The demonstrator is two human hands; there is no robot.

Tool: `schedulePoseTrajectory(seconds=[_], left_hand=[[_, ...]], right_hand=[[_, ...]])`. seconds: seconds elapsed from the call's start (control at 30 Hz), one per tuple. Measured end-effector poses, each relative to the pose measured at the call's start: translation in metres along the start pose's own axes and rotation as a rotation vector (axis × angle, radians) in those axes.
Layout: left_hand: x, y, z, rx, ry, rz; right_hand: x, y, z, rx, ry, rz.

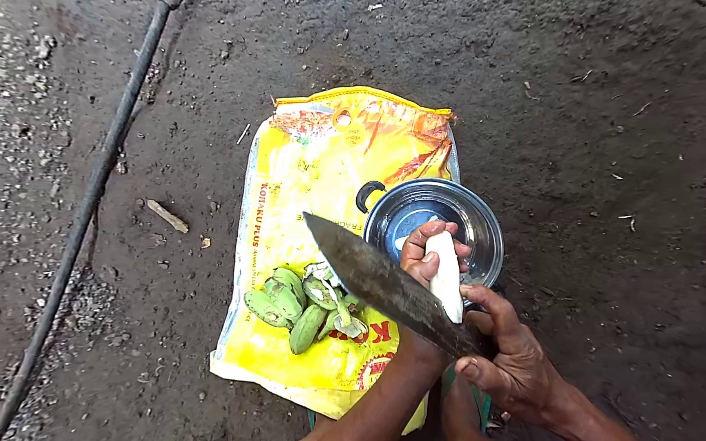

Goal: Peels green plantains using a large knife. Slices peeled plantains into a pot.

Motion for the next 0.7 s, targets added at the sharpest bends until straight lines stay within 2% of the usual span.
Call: schedulePoseTrajectory(seconds=[0.17, 0.27, 0.4, 0.5, 0.7], left_hand=[[0.006, 0.001, -0.012, -0.023, 0.038, 0.047], [0.02, -0.003, -0.02, -0.006, 0.243, 0.086], [0.029, -0.009, -0.024, 0.137, 0.377, 0.258], [0.031, -0.009, -0.028, 0.126, 0.403, 0.169], [0.024, -0.004, -0.029, 0.152, 0.321, 0.082]], right_hand=[[-0.004, -0.002, 0.001, 0.012, -0.031, -0.006], [-0.012, 0.001, 0.006, 0.03, -0.049, 0.046], [-0.015, 0.009, 0.009, 0.006, -0.049, 0.083], [-0.015, 0.01, 0.008, -0.046, -0.105, 0.083], [-0.011, 0.007, 0.007, -0.017, -0.051, 0.052]])
Point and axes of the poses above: each hand's wrist, its own z-axis towards the middle knuckle, its own x-axis out of the palm, y = z × x, the point moved 8 cm from there along z, towards the middle knuckle, and after that the axes turned 11 degrees about -y, right-handed, at the moved point
